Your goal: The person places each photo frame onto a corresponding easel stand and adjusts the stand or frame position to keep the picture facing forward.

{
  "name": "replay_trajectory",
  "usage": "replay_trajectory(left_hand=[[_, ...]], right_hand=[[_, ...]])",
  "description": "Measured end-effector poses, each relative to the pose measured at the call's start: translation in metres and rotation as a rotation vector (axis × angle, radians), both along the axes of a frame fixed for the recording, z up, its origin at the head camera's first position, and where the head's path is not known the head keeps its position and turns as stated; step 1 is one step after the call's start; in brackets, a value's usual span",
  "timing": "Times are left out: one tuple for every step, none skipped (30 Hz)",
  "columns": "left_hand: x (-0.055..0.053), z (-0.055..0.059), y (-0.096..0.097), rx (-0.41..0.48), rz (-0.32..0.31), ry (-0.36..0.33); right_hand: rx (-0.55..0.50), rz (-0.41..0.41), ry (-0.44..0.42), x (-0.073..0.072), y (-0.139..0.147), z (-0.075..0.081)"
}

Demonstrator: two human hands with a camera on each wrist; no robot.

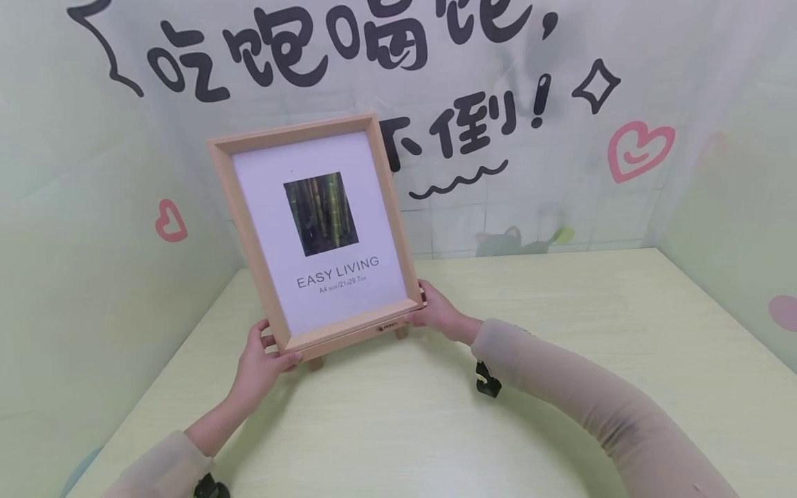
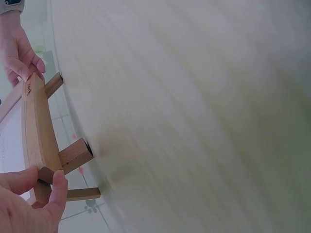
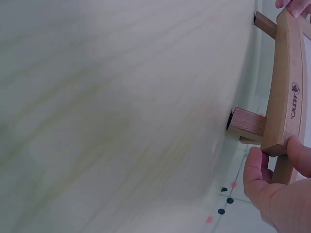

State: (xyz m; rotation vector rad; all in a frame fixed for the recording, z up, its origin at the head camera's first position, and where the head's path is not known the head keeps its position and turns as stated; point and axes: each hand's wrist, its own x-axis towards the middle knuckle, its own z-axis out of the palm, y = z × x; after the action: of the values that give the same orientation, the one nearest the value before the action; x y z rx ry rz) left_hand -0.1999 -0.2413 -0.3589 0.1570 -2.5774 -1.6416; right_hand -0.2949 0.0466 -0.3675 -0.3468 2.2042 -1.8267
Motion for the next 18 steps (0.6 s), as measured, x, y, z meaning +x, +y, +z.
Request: replay_trajectory(left_hand=[[-0.0002,0.0002,0.0001,0.0,0.0,0.002],[-0.0004,0.0003,0.0001,0.0,0.001,0.003],[-0.0006,0.0003,0.0001,0.0,0.001,0.004],[-0.0008,0.0002,0.0,0.0,0.002,0.005],[-0.0009,0.0,-0.0001,-0.001,0.002,0.006],[-0.0012,-0.0001,-0.0003,0.0,0.003,0.006],[-0.0013,-0.0002,-0.0005,0.0,0.003,0.006],[-0.0014,-0.0003,-0.0007,0.0,0.003,0.007],[-0.0016,-0.0005,-0.0009,0.0,0.003,0.007],[-0.0018,-0.0006,-0.0011,-0.001,0.003,0.006],[-0.002,-0.0007,-0.0012,-0.002,0.002,0.007],[-0.0021,-0.0008,-0.0014,-0.003,0.002,0.006],[-0.0021,-0.001,-0.0014,-0.005,0.002,0.006],[-0.0022,-0.0012,-0.0015,-0.007,0.003,0.005],[-0.0021,-0.0015,-0.0016,-0.008,0.003,0.005],[-0.0024,-0.0018,-0.0017,-0.01,0.003,0.005],[-0.0025,-0.002,-0.0017,-0.012,0.004,0.006],[-0.0026,-0.0021,-0.0016,-0.012,0.004,0.006]], right_hand=[[0.003,0.001,0.003,0.0001,0.0,0.0002],[0.004,0.001,0.003,0.0003,0.0001,0.0006],[0.003,0.0,0.0,0.0004,0.0002,0.0009],[0.002,0.0,-0.002,0.0003,0.0002,0.0009],[0.002,0.0,-0.004,0.0002,0.0002,0.0008],[0.003,0.002,-0.002,0.0001,0.0003,0.0006],[0.001,0.003,-0.003,-0.0001,0.0003,0.0003],[-0.003,0.003,-0.004,-0.0003,0.0003,-0.0001],[-0.005,0.005,-0.006,-0.0005,0.0003,-0.0003],[-0.006,0.006,-0.004,-0.0005,0.0005,-0.0007],[-0.006,0.008,-0.003,-0.0004,0.0005,-0.0008],[-0.006,0.005,-0.003,-0.0003,0.0005,-0.001],[-0.007,0.004,-0.003,-0.0003,0.0006,-0.0012],[-0.007,0.0,-0.003,0.0001,0.0006,-0.0012],[-0.004,-0.003,-0.003,0.0005,0.0006,-0.0011],[-0.003,-0.008,-0.004,0.0007,0.0005,-0.0008],[-0.001,-0.009,-0.001,0.001,0.0004,-0.0007],[-0.002,-0.012,-0.003,0.0012,0.0005,-0.0003]])
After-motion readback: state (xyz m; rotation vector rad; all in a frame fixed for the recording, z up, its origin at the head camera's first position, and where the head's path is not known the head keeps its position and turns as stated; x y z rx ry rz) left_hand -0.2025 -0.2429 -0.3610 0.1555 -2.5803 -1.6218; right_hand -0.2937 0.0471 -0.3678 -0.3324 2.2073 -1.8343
